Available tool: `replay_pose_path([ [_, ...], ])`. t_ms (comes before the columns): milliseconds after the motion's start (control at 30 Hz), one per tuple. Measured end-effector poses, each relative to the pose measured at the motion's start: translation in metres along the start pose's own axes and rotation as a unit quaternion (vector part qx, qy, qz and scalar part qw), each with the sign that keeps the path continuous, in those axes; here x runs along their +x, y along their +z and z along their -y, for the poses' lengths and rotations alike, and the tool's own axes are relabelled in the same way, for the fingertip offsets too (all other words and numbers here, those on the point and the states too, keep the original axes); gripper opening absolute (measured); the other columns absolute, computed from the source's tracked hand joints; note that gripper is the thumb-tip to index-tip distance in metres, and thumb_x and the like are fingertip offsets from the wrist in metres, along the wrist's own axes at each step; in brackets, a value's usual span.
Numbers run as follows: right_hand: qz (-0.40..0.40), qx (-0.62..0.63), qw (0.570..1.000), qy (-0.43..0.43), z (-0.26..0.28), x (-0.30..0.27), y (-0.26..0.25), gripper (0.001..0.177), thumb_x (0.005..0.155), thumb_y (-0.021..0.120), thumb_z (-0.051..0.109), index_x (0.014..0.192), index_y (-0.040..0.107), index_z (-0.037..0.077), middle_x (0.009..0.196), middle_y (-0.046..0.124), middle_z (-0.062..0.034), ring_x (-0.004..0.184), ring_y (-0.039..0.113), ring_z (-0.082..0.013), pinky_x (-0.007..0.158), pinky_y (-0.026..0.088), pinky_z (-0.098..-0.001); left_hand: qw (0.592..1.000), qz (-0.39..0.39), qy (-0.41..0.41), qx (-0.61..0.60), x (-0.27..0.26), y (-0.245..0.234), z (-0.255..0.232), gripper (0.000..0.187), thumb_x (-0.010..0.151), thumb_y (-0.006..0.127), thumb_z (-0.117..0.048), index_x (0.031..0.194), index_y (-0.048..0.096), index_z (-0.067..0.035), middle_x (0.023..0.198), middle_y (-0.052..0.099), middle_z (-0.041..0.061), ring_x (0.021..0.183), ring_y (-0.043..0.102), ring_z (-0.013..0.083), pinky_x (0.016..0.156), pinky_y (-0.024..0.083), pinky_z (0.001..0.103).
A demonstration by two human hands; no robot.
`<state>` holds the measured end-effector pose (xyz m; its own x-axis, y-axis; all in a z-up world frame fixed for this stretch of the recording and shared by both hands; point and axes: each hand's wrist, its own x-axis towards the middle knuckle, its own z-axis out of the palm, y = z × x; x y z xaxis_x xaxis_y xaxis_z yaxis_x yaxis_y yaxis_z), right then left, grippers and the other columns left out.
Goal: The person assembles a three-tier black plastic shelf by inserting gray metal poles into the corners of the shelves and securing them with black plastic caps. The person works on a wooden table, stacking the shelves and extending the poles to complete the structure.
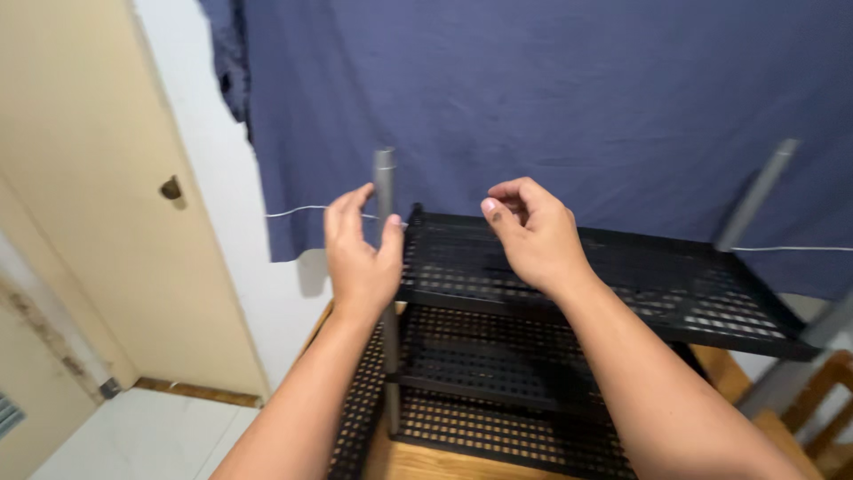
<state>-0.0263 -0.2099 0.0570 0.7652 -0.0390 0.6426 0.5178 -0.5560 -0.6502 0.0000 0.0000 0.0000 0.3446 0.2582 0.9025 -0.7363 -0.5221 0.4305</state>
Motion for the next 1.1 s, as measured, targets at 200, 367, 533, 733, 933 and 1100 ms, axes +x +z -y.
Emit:
replay_pose_path([
  [200, -0.013, 0.117, 0.993, 0.022, -0.038, -0.017, -0.076, 0.026, 0.102, 0.057, 0.022, 0.117, 0.066, 0.002, 0.098, 0.072, -0.0069, 0.083, 0.068, -0.0125, 0.072, 0.056, -0.028, 0.998, 0.026, -0.014, -0.056, -0.014, 0.039, -0.064, 0.036, 0.096, 0.066, -0.014, 0.129, 0.064, -0.001, 0.131, 0.06, 0.016, 0.125, 0.059, 0.031, 0.106, 0.047, 0.039],
  [367, -0.046, 0.135, 0.989, 0.032, -0.07, -0.044, -0.158, 0.03, 0.105, 0.052, 0.024, 0.12, 0.064, 0.001, 0.103, 0.071, -0.0087, 0.086, 0.068, -0.0127, 0.073, 0.057, -0.0275, 0.975, 0.05, -0.129, -0.173, -0.026, 0.097, -0.12, 0.035, 0.099, 0.062, -0.021, 0.129, 0.065, -0.002, 0.128, 0.063, 0.012, 0.119, 0.064, 0.0233, 0.103, 0.05, 0.035],
  [533, -0.079, 0.133, 0.987, 0.048, -0.099, -0.072, -0.239, 0.032, 0.105, 0.051, 0.025, 0.121, 0.063, 0.001, 0.105, 0.072, -0.01, 0.089, 0.07, -0.0142, 0.075, 0.058, -0.0286, 0.944, 0.096, -0.156, -0.273, -0.048, 0.158, -0.183, 0.037, 0.101, 0.061, -0.023, 0.13, 0.064, 0.0, 0.127, 0.066, 0.012, 0.118, 0.065, 0.0197, 0.102, 0.052, 0.033],
  [733, -0.102, 0.131, 0.984, 0.062, -0.124, -0.103, -0.314, 0.032, 0.105, 0.051, 0.026, 0.121, 0.063, 0.001, 0.106, 0.071, -0.0099, 0.09, 0.071, -0.0158, 0.076, 0.058, -0.029, 0.93, 0.126, -0.162, -0.304, -0.081, 0.207, -0.241, 0.039, 0.1, 0.061, -0.024, 0.13, 0.063, 0.001, 0.128, 0.066, 0.014, 0.118, 0.065, 0.0202, 0.102, 0.052, 0.034],
  [933, -0.124, 0.127, 0.981, 0.084, -0.136, -0.122, -0.353, 0.032, 0.105, 0.05, 0.026, 0.121, 0.063, 0.002, 0.108, 0.071, -0.0101, 0.091, 0.071, -0.0166, 0.076, 0.058, -0.0296, 0.921, 0.156, -0.184, -0.307, -0.096, 0.228, -0.265, 0.04, 0.099, 0.06, -0.024, 0.131, 0.063, 0.001, 0.127, 0.069, 0.014, 0.118, 0.066, 0.0204, 0.102, 0.051, 0.034],
  [1100, -0.141, 0.122, 0.978, 0.095, -0.138, -0.128, -0.361, 0.032, 0.106, 0.05, 0.027, 0.12, 0.063, 0.001, 0.107, 0.071, -0.0107, 0.09, 0.071, -0.0172, 0.076, 0.058, -0.0299, 0.919, 0.169, -0.184, -0.306, -0.096, 0.237, -0.267, 0.041, 0.099, 0.06, -0.023, 0.131, 0.062, 0.001, 0.127, 0.069, 0.014, 0.117, 0.066, 0.0199, 0.102, 0.051, 0.033],
])
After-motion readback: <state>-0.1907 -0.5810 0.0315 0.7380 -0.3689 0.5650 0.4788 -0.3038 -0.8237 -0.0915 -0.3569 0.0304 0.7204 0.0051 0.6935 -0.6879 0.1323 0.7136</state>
